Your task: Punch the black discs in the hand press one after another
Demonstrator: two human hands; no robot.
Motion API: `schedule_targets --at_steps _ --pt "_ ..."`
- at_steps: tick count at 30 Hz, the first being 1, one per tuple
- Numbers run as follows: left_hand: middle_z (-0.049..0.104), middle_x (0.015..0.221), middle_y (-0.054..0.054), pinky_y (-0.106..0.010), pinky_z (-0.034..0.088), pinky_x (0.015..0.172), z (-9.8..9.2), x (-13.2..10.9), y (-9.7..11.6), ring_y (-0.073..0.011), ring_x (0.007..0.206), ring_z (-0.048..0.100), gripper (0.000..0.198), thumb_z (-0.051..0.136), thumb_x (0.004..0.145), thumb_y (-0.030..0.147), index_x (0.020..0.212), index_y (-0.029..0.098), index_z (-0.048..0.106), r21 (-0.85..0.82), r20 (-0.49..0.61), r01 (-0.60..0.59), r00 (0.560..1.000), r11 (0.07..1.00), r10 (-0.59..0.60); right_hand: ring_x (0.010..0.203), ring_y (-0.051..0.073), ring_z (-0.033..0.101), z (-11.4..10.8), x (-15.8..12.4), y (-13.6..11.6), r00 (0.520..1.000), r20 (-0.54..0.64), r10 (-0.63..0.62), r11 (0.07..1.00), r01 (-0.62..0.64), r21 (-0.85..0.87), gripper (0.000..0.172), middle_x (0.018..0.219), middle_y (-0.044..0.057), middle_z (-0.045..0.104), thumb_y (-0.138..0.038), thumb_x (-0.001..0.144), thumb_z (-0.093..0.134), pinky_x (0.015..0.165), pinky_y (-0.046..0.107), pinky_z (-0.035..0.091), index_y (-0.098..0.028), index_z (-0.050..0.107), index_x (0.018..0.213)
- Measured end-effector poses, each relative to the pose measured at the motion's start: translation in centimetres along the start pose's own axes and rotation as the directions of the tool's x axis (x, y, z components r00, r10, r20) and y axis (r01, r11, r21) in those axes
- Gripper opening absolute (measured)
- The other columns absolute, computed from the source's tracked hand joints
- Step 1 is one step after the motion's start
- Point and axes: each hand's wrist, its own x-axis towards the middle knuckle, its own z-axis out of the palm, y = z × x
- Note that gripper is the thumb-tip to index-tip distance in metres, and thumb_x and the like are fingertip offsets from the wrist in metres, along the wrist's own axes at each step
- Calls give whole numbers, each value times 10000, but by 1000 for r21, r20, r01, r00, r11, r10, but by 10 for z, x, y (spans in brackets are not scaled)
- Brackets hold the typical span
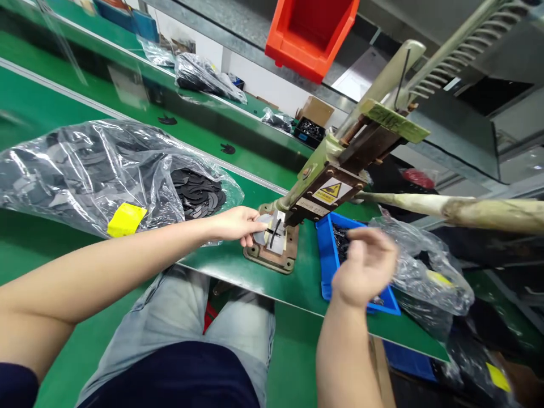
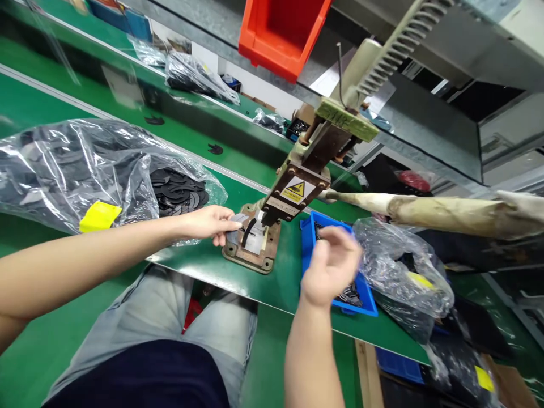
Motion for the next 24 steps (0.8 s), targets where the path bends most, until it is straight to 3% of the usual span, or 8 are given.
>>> schedule_targets --at_steps 2,4,6,8,12,17,20,24 --pt "678 564 -10 -231 527 489 5 -22 5 -154 495 666 435 740 878 597 810 195 589 -19 25 -42 999 999 43 879 133 717 6 -48 9 963 202 176 984 -176 -17 269 962 23 743 -235 874 752 842 294 605 -204 701 1136" --pt "668 560 -2 -232 532 489 13 -38 9 -151 488 661 444 716 889 610 818 193 582 -18 41 -69 997 997 70 863 163 742 18 -88 10 886 351 302 950 -309 -39 296 967 53 771 -278 858 779 782 308 631 -200 709 1134" --pt "667 568 1 -231 531 487 22 -48 10 -151 488 663 439 700 901 604 837 184 590 6 49 -83 995 996 83 855 168 747 29 -115 8 833 409 373 920 -391 -43 289 1001 70 777 -343 875 767 748 300 633 -201 700 1117" --pt "671 587 4 -225 524 481 29 -54 11 -153 497 671 428 694 906 592 857 178 602 31 56 -82 995 996 80 819 148 728 37 -128 5 823 396 408 902 -430 -35 247 988 63 767 -396 908 726 712 271 613 -198 685 1049" --pt "686 620 -3 -221 510 470 38 -60 9 -160 513 683 429 694 895 600 895 175 628 44 72 -59 996 997 56 773 123 679 42 -138 -1 839 341 424 898 -437 -43 233 884 27 723 -424 930 692 700 249 574 -196 647 911" --pt "661 557 1 -217 480 450 40 -57 8 -165 485 667 482 702 865 654 881 179 626 -42 161 -2 987 999 9 727 117 654 41 -142 -7 857 338 388 920 -381 -89 191 852 6 695 -397 977 613 662 250 541 -211 603 938" --pt "650 555 8 -226 481 461 36 -52 7 -157 481 650 483 713 853 656 853 185 610 -18 159 6 987 1000 -3 752 130 664 34 -137 -4 846 411 340 940 -309 -143 134 874 11 706 -346 982 601 705 276 552 -214 624 980" --pt "631 579 16 -248 474 494 29 -52 3 -152 504 626 459 671 886 643 838 197 574 129 54 -7 999 992 0 845 166 680 20 -121 1 795 556 244 966 -145 -216 138 942 41 737 -311 965 619 813 334 553 -221 683 1047"
